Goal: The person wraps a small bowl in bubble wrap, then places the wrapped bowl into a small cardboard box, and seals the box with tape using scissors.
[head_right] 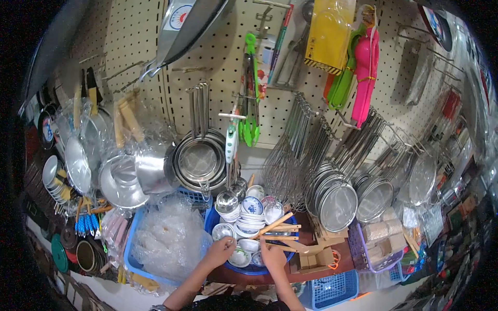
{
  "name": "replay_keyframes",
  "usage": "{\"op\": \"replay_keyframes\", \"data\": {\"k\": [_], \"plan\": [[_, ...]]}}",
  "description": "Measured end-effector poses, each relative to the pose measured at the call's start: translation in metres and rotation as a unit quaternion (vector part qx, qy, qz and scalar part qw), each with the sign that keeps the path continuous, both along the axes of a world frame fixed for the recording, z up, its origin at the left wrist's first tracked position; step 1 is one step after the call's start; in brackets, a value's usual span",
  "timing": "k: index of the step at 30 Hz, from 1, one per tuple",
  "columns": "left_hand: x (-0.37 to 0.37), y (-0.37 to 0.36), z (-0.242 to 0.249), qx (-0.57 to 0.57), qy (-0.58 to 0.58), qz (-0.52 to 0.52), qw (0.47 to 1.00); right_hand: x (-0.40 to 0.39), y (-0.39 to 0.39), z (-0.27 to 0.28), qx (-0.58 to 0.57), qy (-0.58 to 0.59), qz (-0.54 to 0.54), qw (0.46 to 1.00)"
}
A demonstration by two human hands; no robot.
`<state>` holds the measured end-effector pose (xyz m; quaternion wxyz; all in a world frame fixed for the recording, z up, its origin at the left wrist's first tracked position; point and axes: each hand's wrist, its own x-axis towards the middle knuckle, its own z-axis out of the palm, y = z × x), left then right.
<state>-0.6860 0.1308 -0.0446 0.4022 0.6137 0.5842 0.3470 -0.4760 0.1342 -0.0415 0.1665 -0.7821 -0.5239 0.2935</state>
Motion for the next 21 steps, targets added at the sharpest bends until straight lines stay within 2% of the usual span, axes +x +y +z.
{"op": "replay_keyframes", "data": {"k": [1, 4, 5, 8, 9, 12, 14, 16, 17, 20, 21], "plan": [[0.004, 0.007, -0.011, -0.035, -0.030, -0.004, 0.999, 0.001, 0.004, -0.015, 0.024, -0.043, -0.020, 0.999], [0.013, 0.017, -0.027, -0.115, -0.094, 0.002, 0.989, 0.008, 0.007, -0.018, 0.012, 0.011, 0.006, 1.000], [0.016, 0.018, -0.028, -0.121, -0.101, 0.016, 0.987, 0.008, 0.005, -0.018, 0.020, 0.118, -0.007, 0.993], [0.021, 0.019, -0.030, -0.114, -0.079, 0.042, 0.989, 0.003, 0.000, -0.018, 0.044, 0.315, -0.009, 0.948], [0.021, 0.017, -0.026, -0.118, -0.064, 0.046, 0.990, -0.003, -0.001, 0.004, 0.009, 0.322, -0.009, 0.947], [0.019, 0.021, -0.028, -0.175, -0.080, 0.044, 0.980, -0.008, -0.001, -0.013, -0.007, 0.179, -0.024, 0.984], [0.018, 0.027, -0.041, -0.215, -0.123, 0.037, 0.968, -0.010, -0.003, -0.023, 0.028, 0.178, -0.016, 0.983], [0.017, 0.024, -0.031, -0.252, -0.168, 0.056, 0.951, -0.013, -0.005, -0.031, 0.044, 0.175, -0.012, 0.983], [0.016, 0.021, -0.024, -0.269, -0.191, 0.066, 0.942, -0.009, -0.004, -0.049, 0.045, 0.225, -0.022, 0.973], [0.011, 0.010, -0.010, -0.241, -0.213, 0.037, 0.946, -0.014, -0.014, -0.004, -0.004, 0.222, -0.028, 0.975], [0.007, 0.012, -0.022, -0.246, -0.201, -0.014, 0.948, -0.014, -0.015, 0.004, -0.023, 0.206, -0.015, 0.978]]}}
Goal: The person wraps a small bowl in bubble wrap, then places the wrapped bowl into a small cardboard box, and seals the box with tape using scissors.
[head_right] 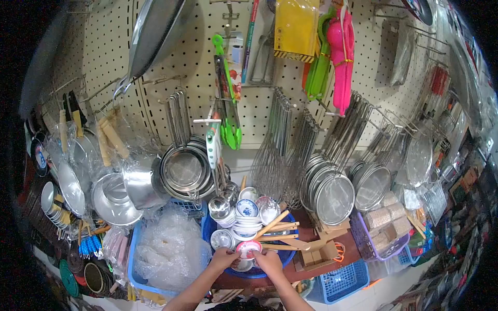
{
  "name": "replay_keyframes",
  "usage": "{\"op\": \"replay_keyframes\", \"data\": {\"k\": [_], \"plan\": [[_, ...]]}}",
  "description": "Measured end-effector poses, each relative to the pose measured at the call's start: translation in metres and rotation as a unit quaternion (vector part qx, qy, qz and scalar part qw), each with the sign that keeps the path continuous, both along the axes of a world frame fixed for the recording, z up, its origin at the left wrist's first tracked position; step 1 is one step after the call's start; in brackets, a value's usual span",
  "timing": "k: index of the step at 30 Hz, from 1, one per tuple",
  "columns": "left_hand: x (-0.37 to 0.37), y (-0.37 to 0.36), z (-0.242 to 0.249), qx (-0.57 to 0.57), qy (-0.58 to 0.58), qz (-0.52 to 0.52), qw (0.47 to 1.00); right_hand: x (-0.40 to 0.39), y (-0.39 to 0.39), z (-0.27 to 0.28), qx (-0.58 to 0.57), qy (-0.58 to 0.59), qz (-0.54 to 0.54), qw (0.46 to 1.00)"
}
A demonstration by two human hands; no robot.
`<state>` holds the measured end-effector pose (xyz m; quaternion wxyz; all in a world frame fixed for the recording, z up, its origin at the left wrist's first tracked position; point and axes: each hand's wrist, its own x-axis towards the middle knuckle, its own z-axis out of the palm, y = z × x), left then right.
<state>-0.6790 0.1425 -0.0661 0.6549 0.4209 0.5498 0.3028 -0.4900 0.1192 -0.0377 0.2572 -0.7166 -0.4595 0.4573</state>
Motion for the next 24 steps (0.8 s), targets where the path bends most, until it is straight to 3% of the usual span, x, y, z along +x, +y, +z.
{"op": "replay_keyframes", "data": {"k": [3, 6, 9, 12, 15, 18, 24], "plan": [[0.003, -0.009, -0.007, 0.024, -0.034, 0.054, 0.998, -0.004, -0.011, 0.039, 0.044, -0.090, 0.056, 0.993], [0.001, -0.016, 0.004, 0.077, 0.068, 0.013, 0.995, -0.010, -0.017, 0.033, 0.021, -0.221, 0.088, 0.971], [0.007, -0.023, 0.014, 0.266, 0.231, -0.001, 0.936, -0.020, -0.025, 0.053, 0.045, -0.321, 0.101, 0.941], [0.011, -0.027, 0.034, 0.348, 0.332, 0.008, 0.877, -0.020, -0.030, 0.062, 0.092, -0.334, 0.057, 0.936], [0.017, -0.028, 0.060, 0.244, 0.203, 0.010, 0.948, -0.003, -0.033, 0.061, 0.191, -0.239, 0.066, 0.950], [0.028, -0.030, 0.062, 0.255, 0.155, 0.030, 0.954, 0.015, -0.033, 0.054, 0.252, -0.104, 0.027, 0.962], [0.072, -0.041, 0.069, 0.228, 0.044, 0.048, 0.971, 0.070, -0.030, 0.027, 0.265, 0.046, 0.000, 0.963]]}}
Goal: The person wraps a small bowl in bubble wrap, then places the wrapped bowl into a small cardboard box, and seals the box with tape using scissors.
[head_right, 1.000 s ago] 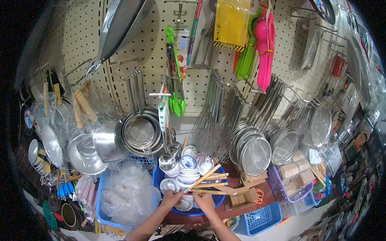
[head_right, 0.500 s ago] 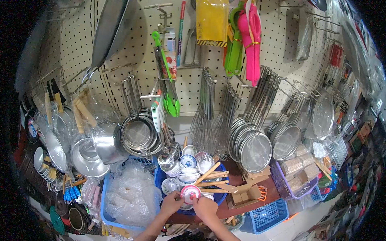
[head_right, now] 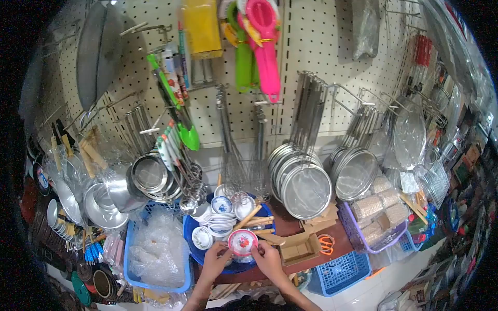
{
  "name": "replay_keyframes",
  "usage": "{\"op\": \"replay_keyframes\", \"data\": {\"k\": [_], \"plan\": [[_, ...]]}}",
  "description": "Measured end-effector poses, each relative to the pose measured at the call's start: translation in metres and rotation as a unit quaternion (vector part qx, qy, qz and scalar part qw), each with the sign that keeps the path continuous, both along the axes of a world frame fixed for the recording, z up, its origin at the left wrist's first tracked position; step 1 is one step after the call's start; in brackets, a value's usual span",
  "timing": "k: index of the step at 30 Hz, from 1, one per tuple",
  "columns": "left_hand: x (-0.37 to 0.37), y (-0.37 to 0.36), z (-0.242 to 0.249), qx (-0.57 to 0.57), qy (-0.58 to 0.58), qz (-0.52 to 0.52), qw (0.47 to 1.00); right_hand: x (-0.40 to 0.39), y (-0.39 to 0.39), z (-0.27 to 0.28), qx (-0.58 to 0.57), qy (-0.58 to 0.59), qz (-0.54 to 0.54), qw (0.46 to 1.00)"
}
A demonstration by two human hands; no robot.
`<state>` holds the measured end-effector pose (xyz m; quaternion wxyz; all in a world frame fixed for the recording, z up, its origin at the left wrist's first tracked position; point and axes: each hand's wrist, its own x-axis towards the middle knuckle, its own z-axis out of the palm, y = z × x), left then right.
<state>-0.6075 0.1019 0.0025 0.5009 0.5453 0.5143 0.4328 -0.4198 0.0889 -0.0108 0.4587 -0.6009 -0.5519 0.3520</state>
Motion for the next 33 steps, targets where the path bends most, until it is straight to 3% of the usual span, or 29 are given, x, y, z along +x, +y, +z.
{"op": "replay_keyframes", "data": {"k": [6, 13, 14, 17, 21, 26, 31, 33], "plan": [[0.071, -0.019, -0.005, -0.023, -0.064, 0.007, 0.998, 0.068, -0.014, 0.008, -0.010, 0.122, 0.025, 0.992], [0.163, -0.037, -0.005, 0.014, -0.036, 0.045, 0.998, 0.172, -0.012, 0.008, -0.032, -0.013, 0.094, 0.995], [0.175, -0.037, -0.002, 0.019, -0.018, 0.057, 0.998, 0.183, -0.008, -0.003, -0.001, 0.013, 0.081, 0.997], [0.206, -0.034, 0.004, 0.090, 0.058, 0.094, 0.990, 0.218, 0.004, 0.003, -0.053, -0.031, 0.130, 0.990], [0.227, -0.028, -0.010, 0.076, 0.130, 0.128, 0.980, 0.226, 0.016, -0.021, 0.000, -0.021, 0.068, 0.997], [0.236, -0.024, -0.029, 0.079, 0.202, 0.156, 0.964, 0.230, 0.026, -0.032, 0.023, -0.164, 0.100, 0.981], [0.228, -0.024, -0.053, 0.110, 0.321, 0.147, 0.929, 0.228, 0.032, -0.048, 0.065, -0.331, 0.134, 0.932], [0.226, -0.022, -0.056, 0.122, 0.362, 0.148, 0.912, 0.226, 0.032, -0.055, 0.056, -0.341, 0.144, 0.927]]}}
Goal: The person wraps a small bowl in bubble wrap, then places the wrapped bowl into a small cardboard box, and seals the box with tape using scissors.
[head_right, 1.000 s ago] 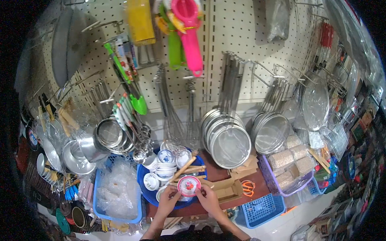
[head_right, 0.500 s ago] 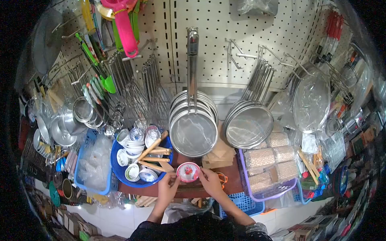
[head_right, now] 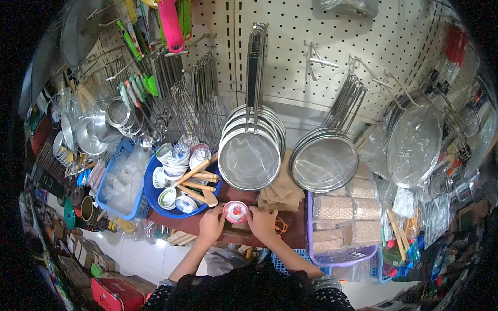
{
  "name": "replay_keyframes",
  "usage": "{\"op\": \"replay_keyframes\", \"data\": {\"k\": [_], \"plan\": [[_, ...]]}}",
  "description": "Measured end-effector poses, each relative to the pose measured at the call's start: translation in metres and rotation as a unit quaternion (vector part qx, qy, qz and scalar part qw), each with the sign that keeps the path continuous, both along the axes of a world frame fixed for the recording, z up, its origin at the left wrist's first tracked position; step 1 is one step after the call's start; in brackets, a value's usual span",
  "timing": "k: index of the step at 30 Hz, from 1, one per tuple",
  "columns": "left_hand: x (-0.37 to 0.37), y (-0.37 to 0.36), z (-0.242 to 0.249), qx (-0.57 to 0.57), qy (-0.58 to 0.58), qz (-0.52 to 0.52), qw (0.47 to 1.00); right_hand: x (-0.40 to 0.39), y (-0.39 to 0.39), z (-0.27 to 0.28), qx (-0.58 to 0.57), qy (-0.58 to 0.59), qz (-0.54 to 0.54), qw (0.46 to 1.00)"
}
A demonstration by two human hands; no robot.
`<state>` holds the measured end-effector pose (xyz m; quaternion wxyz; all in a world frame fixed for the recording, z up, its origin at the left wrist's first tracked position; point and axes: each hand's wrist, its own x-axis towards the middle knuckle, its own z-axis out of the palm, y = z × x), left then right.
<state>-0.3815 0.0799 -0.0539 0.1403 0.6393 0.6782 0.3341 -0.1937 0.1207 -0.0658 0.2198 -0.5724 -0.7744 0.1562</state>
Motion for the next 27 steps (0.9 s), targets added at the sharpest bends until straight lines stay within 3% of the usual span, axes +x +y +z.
{"op": "replay_keyframes", "data": {"k": [4, 9, 19, 27], "plan": [[0.002, 0.001, -0.008, -0.008, 0.132, 0.004, 0.991, -0.005, -0.004, -0.003, 0.058, -0.007, -0.010, 0.998], [0.007, 0.002, -0.018, -0.049, 0.246, -0.003, 0.968, -0.008, -0.006, -0.009, 0.058, -0.122, 0.007, 0.991], [0.011, -0.002, -0.047, -0.055, 0.271, -0.024, 0.961, -0.018, -0.013, -0.033, 0.130, -0.222, 0.019, 0.966], [0.013, -0.002, -0.040, -0.133, 0.267, -0.030, 0.954, -0.021, -0.018, -0.019, 0.077, -0.234, 0.038, 0.968]]}}
